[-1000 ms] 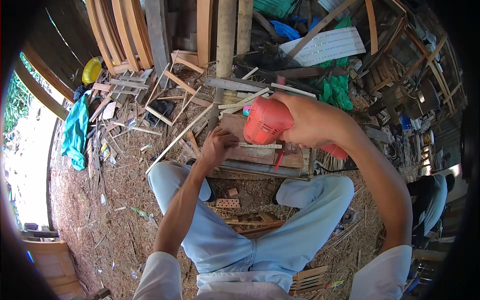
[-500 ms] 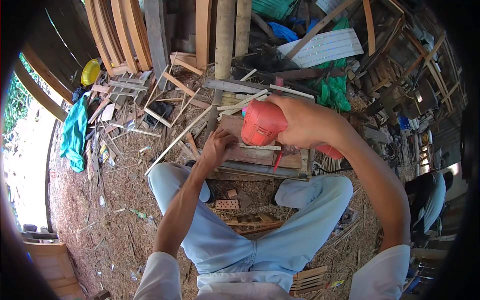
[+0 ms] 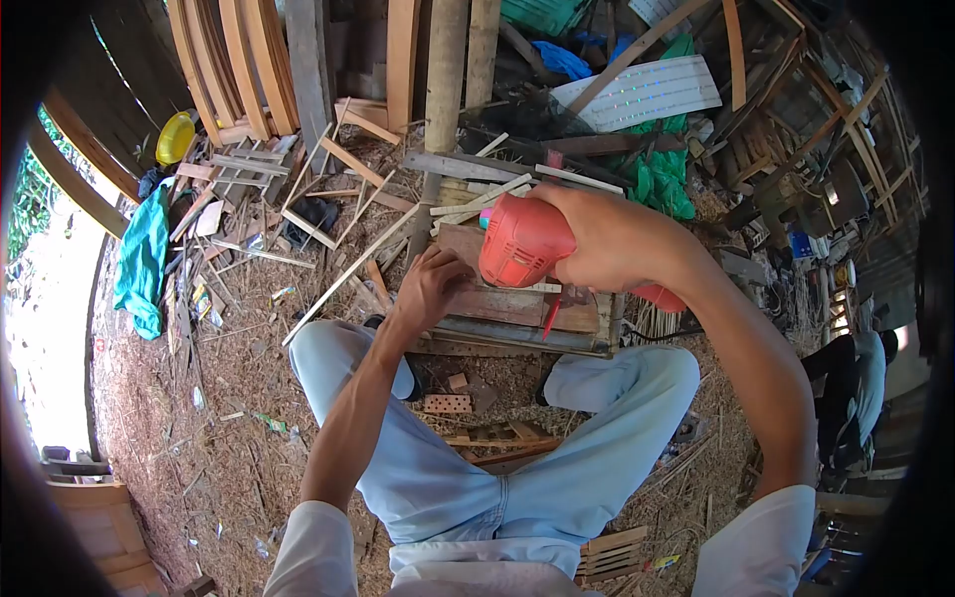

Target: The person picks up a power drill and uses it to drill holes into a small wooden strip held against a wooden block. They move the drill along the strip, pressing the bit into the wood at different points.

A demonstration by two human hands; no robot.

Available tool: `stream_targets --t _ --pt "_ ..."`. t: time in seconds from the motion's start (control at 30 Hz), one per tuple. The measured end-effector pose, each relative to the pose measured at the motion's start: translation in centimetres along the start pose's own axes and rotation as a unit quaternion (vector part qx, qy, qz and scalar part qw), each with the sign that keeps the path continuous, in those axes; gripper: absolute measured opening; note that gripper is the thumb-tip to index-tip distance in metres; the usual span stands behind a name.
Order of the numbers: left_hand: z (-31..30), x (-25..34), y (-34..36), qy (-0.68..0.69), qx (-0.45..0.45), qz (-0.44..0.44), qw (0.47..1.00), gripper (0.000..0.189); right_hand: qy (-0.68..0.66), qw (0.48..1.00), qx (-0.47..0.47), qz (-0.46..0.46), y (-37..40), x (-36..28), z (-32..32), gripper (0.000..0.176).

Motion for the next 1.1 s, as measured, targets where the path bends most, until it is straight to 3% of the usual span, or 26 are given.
stream_targets --t 0.3,0.47,0.8,0.9,1.1 --pt "0.5 -0.8 0.1 0.002 -0.014 0.005 1.0 0.018 0.005 0.999 0.013 -0.043 0.1 -0.5 0.1 0.067" --pt "1.8 -1.9 0.4 0.008 0.017 0.037 0.999 0.017 -0.049 0.999 0.013 0.013 1.8 -0.8 -0.5 0.064" --pt "2.4 -1.1 0.3 -0.003 0.041 0.02 0.999 0.022 -0.102 0.994 0.042 0.001 4.5 -0.5 -1.4 0.074" --pt "1.6 -0.8 0.2 0.07 0.035 0.014 0.997 0.023 -0.1 0.994 0.048 0.005 4.4 -0.2 -1.0 0.071" --pt "1.7 -1.3 0.2 0.05 0.04 0.053 0.997 0.025 -0.096 0.994 0.061 -0.007 4.0 0.1 -0.8 0.064"
Point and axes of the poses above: each hand's wrist, its own y-axis away from the middle knuckle, its own z-axis out of the palm, x = y × z, the point moved 3 cm from there along -y, towards the middle knuckle, and after that the axes turned 2 degrees about -y, right-handed, at the moved point
